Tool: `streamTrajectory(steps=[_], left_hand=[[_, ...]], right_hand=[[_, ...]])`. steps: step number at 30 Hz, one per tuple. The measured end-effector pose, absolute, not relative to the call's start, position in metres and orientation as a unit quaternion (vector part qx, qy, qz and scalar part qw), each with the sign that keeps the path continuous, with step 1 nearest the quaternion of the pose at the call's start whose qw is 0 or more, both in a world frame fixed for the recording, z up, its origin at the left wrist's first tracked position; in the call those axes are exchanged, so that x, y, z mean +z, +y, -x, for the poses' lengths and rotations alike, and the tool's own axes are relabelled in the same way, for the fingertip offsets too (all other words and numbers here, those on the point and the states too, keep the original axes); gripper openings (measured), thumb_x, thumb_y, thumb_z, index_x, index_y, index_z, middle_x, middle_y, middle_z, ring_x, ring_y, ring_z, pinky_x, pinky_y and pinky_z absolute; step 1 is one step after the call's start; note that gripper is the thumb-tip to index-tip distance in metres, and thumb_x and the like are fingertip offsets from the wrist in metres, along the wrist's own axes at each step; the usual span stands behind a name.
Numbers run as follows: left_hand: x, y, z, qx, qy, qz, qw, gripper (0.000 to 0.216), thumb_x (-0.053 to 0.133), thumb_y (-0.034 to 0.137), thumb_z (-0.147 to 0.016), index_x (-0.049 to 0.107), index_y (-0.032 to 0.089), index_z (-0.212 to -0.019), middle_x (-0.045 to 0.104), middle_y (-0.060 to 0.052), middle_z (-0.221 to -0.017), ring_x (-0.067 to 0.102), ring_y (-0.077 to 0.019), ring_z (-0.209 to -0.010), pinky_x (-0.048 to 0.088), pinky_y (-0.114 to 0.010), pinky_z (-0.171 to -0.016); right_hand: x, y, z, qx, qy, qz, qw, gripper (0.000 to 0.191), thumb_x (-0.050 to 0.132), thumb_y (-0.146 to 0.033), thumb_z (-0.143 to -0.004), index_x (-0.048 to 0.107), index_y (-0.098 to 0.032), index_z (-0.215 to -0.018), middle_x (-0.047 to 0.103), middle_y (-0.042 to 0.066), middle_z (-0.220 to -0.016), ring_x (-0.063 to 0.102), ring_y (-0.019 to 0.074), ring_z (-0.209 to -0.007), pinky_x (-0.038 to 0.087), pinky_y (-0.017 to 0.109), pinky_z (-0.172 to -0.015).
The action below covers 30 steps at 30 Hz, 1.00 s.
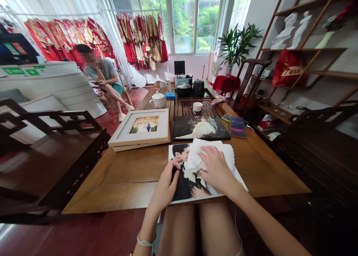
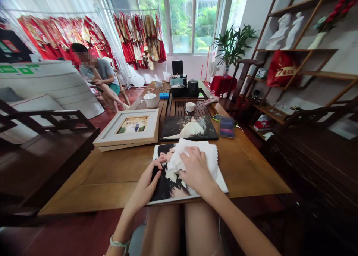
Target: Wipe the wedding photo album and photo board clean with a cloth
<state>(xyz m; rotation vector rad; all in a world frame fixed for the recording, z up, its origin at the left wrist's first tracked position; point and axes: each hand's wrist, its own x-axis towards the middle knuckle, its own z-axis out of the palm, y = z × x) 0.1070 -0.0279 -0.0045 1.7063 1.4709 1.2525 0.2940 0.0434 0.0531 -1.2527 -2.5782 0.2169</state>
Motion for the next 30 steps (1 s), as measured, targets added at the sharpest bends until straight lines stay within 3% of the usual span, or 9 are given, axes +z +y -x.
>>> streamTrajectory(steps=[5,7,14,21,28,30], left_hand=[[-0.009,-0.030,-0.107,0.469,0.563,-0.625,0.269,0.041,0.040,0.024,-0.098,0.035,0.022,-0.139,0.042,-0.012,-0.149,0.036,-0.0206,-0.141,0.022,-0.045,-0.120],[-0.010,-0.031,-0.106,0.463,0.566,-0.625,0.273,0.049,0.039,0.024,-0.098,0.029,0.023,-0.147,0.036,-0.010,-0.154,0.033,-0.0199,-0.144,0.021,-0.044,-0.121],[-0.015,-0.027,-0.103,0.452,0.543,-0.666,0.239,0.043,0.037,0.023,-0.099,0.046,0.024,-0.141,0.040,-0.007,-0.154,0.031,-0.0195,-0.145,0.022,-0.044,-0.122],[-0.018,-0.025,-0.103,0.448,0.543,-0.671,0.233,0.041,0.037,0.022,-0.099,0.052,0.025,-0.137,0.043,-0.006,-0.152,0.032,-0.0189,-0.145,0.023,-0.045,-0.121],[-0.021,-0.025,-0.102,0.457,0.538,-0.675,0.217,0.042,0.037,0.021,-0.099,0.047,0.024,-0.139,0.041,-0.007,-0.153,0.032,-0.0186,-0.145,0.025,-0.046,-0.121],[-0.021,-0.025,-0.102,0.461,0.537,-0.673,0.217,0.040,0.037,0.021,-0.099,0.049,0.025,-0.137,0.042,-0.008,-0.152,0.033,-0.0190,-0.144,0.026,-0.047,-0.120]], right_hand=[[0.043,-0.001,-0.278,0.085,-0.914,0.380,0.113,0.060,0.054,-0.008,-0.070,0.055,-0.002,-0.130,0.040,0.020,-0.150,0.028,0.0370,-0.139,0.025,0.055,-0.113],[0.039,-0.027,-0.279,0.099,-0.923,0.354,0.113,0.065,0.052,-0.009,-0.071,0.050,-0.002,-0.136,0.038,0.019,-0.152,0.026,0.0371,-0.141,0.020,0.058,-0.115],[0.035,-0.023,-0.313,0.140,-0.927,0.319,0.138,0.070,0.048,-0.009,-0.060,0.058,-0.012,-0.129,0.045,0.009,-0.149,0.034,0.0249,-0.140,0.023,0.046,-0.118],[0.036,0.039,-0.317,0.083,-0.912,0.383,0.125,0.075,0.048,-0.008,-0.061,0.053,-0.010,-0.136,0.044,0.012,-0.149,0.034,0.0293,-0.140,0.021,0.056,-0.117],[0.033,-0.025,-0.306,0.115,-0.940,0.304,0.107,0.084,0.046,-0.006,-0.061,0.043,-0.010,-0.145,0.037,0.009,-0.154,0.019,0.0306,-0.146,0.011,0.057,-0.119],[0.036,-0.037,-0.311,0.135,-0.941,0.294,0.103,0.085,0.046,-0.006,-0.059,0.044,-0.010,-0.144,0.038,0.009,-0.154,0.020,0.0302,-0.146,0.013,0.056,-0.119]])
